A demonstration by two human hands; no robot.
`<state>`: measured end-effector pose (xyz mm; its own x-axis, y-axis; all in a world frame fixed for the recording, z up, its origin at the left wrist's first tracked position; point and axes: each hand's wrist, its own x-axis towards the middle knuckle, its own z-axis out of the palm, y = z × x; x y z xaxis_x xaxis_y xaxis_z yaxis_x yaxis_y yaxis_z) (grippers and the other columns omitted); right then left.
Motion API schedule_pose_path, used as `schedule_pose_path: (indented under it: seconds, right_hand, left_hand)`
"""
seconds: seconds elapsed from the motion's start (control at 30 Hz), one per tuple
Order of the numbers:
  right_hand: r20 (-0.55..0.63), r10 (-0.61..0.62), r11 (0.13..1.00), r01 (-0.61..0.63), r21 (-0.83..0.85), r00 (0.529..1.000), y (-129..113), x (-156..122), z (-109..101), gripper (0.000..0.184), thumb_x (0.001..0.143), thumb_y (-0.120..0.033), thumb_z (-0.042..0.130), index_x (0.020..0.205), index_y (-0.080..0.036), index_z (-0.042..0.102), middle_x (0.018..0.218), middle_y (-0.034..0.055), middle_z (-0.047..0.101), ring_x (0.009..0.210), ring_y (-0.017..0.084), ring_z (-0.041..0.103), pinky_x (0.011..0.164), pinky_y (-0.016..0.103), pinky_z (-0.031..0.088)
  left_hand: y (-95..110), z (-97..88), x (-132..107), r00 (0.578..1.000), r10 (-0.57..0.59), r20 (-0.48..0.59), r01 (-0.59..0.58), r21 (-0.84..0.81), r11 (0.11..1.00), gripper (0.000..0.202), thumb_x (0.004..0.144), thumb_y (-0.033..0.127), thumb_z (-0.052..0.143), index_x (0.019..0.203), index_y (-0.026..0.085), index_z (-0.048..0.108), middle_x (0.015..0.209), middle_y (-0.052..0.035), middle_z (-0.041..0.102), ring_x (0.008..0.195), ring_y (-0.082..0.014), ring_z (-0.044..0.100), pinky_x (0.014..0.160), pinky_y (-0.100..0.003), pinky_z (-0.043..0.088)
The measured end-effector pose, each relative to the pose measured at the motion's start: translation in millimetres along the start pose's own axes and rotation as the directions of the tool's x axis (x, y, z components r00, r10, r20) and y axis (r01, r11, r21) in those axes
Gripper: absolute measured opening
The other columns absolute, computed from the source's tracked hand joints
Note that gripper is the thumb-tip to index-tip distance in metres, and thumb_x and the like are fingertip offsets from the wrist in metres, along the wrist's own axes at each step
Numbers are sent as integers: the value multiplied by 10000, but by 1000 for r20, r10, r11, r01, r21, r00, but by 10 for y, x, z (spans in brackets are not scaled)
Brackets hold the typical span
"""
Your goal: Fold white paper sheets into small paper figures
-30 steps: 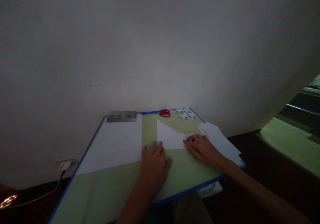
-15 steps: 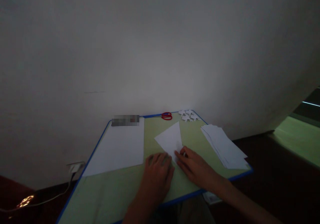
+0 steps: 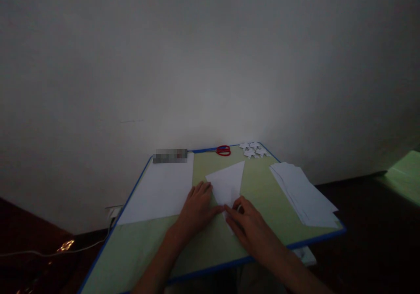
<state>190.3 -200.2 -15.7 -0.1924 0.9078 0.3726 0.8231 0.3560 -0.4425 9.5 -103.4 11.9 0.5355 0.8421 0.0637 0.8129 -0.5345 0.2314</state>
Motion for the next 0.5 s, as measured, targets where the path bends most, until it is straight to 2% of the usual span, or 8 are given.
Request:
schedule_pose_path:
  seconds: [0.1, 0.2, 0.3, 0.5]
  right_hand:
    - [18, -50, 997, 51, -62, 999, -2, -59, -18, 342, 979, -141, 579, 1299, -212, 676, 1087, 110, 626, 1008, 245, 625, 910, 410, 566]
    - [49, -116, 981, 122, -149, 992, 6, -103, -9, 389, 900, -56, 652, 1245, -231, 692, 1106, 95, 660, 1030, 264, 614, 897, 421, 556]
    - [17, -167, 968, 167, -189, 986, 24, -116, 21, 343, 867, -57, 696, 1180, -195, 700, 1137, 103, 679, 1060, 296, 604, 901, 460, 535]
    - [-15, -218, 956, 210, -206, 976, 60, -106, 61, 283, 884, -62, 681, 1145, -172, 683, 1139, 94, 695, 1030, 278, 598, 876, 441, 495]
  left_hand:
    - [25, -4, 23, 1000, -16, 0, 16, -3, 1000, 672, 898, 441, 686, 1453, 93, 536, 1561, -192, 491, 1484, -312, 420, 1253, -453, 304]
    - [69, 8, 51, 999, -52, -8, 52, -12, 999, 618, 877, 357, 694, 1424, 105, 558, 1543, -176, 514, 1463, -293, 448, 1250, -432, 308]
    - [98, 49, 82, 996, -89, -31, 89, -23, 996, 602, 861, 317, 700, 1408, 107, 559, 1533, -171, 524, 1464, -295, 442, 1252, -447, 301]
    - [83, 130, 182, 986, -146, -87, 145, -16, 989, 620, 860, 280, 689, 1421, 82, 515, 1563, -181, 483, 1501, -320, 380, 1255, -461, 290]
